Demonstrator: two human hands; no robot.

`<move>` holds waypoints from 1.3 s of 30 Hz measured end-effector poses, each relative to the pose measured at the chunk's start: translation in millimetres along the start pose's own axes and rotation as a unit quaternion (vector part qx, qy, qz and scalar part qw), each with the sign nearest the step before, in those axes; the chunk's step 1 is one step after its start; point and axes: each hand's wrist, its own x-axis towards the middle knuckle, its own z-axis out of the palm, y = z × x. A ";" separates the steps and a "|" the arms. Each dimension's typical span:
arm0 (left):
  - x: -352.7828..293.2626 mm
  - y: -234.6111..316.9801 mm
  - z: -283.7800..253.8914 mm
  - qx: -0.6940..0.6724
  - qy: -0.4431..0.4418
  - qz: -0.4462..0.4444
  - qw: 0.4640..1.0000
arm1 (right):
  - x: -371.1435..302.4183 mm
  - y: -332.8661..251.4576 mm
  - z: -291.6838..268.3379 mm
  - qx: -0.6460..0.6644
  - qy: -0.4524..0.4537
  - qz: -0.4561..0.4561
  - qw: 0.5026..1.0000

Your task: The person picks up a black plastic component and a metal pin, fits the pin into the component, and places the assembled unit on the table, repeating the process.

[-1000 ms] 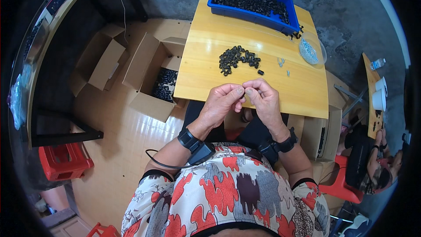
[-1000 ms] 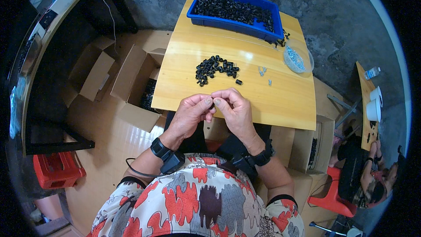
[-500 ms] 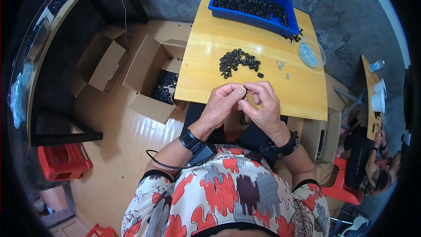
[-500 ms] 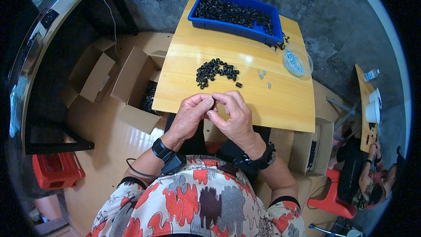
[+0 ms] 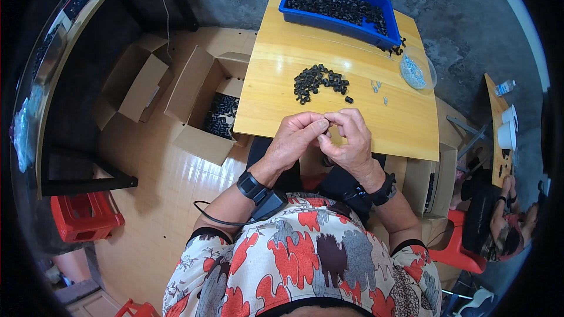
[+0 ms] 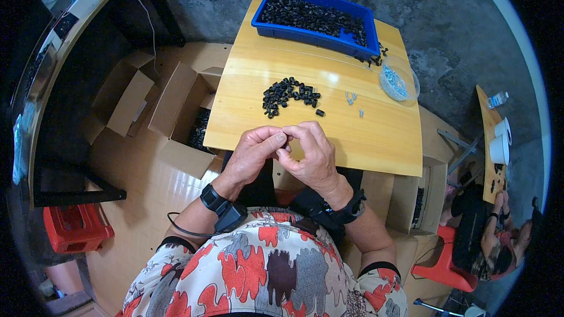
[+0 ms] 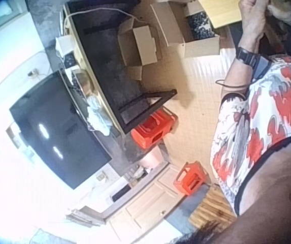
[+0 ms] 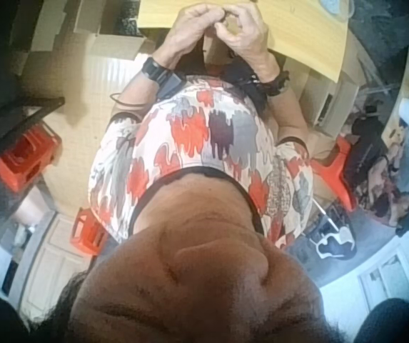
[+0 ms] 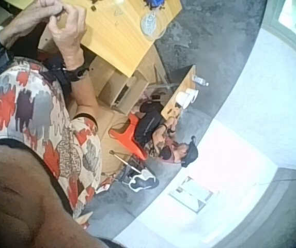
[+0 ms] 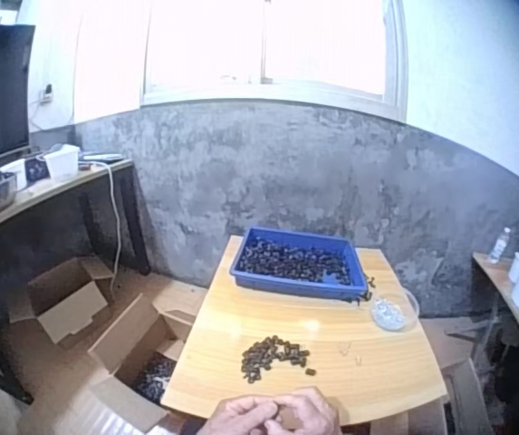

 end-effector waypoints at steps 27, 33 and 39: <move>0.7 8.9 -3.6 0.049 -0.042 -0.055 0.996 | 6.7 -0.5 -10.3 -0.133 -0.013 -0.094 0.987; 0.8 6.1 0.2 0.054 -0.028 -0.061 0.996 | 5.0 2.1 -10.4 -0.129 -0.033 -0.097 0.986; -0.5 4.1 1.6 0.063 -0.022 -0.064 0.996 | 5.6 -0.8 -16.2 -0.156 -0.063 -0.084 0.982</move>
